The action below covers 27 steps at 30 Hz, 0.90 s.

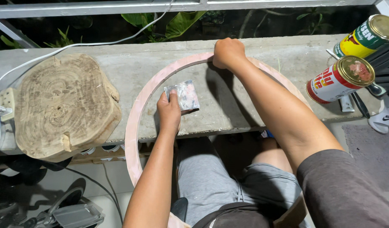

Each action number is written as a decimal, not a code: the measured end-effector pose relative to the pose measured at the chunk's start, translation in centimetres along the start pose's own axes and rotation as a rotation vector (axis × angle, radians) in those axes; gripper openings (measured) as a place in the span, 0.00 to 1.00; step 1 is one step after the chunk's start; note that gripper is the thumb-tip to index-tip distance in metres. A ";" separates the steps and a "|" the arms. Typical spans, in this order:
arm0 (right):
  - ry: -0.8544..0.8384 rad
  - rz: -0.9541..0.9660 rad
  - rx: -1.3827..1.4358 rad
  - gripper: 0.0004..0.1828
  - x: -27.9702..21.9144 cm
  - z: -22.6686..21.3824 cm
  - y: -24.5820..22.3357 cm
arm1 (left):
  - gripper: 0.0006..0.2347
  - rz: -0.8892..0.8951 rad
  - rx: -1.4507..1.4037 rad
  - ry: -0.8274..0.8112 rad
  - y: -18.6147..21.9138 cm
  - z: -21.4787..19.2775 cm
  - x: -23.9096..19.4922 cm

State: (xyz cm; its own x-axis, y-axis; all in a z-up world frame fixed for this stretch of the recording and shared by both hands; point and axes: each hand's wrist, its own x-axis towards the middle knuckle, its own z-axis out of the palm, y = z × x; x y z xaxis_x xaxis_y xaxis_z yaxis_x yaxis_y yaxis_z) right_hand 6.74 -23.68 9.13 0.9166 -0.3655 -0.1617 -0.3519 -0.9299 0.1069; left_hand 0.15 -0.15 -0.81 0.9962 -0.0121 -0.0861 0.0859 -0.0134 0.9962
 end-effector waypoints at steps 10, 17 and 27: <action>0.092 -0.109 -0.014 0.18 1.5 1.5 -4.0 | 0.11 -0.056 0.064 0.014 0.1 0.1 -0.1; 0.260 -0.370 0.095 0.15 -2.4 0.8 -9.0 | 0.09 -0.010 -0.151 0.031 -3.0 0.1 2.1; 0.358 -0.435 0.780 0.25 -7.0 -0.7 6.9 | 0.08 -0.024 -0.163 0.049 3.8 0.8 -2.9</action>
State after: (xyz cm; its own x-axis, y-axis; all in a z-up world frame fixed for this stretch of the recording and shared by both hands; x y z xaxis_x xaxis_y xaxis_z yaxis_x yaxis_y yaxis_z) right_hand -1.93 -27.50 11.65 0.9547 -0.0681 0.2897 0.1240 -0.7940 -0.5951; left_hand -2.39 -0.96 3.21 0.9930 0.0356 -0.1129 0.1064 0.1491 0.9831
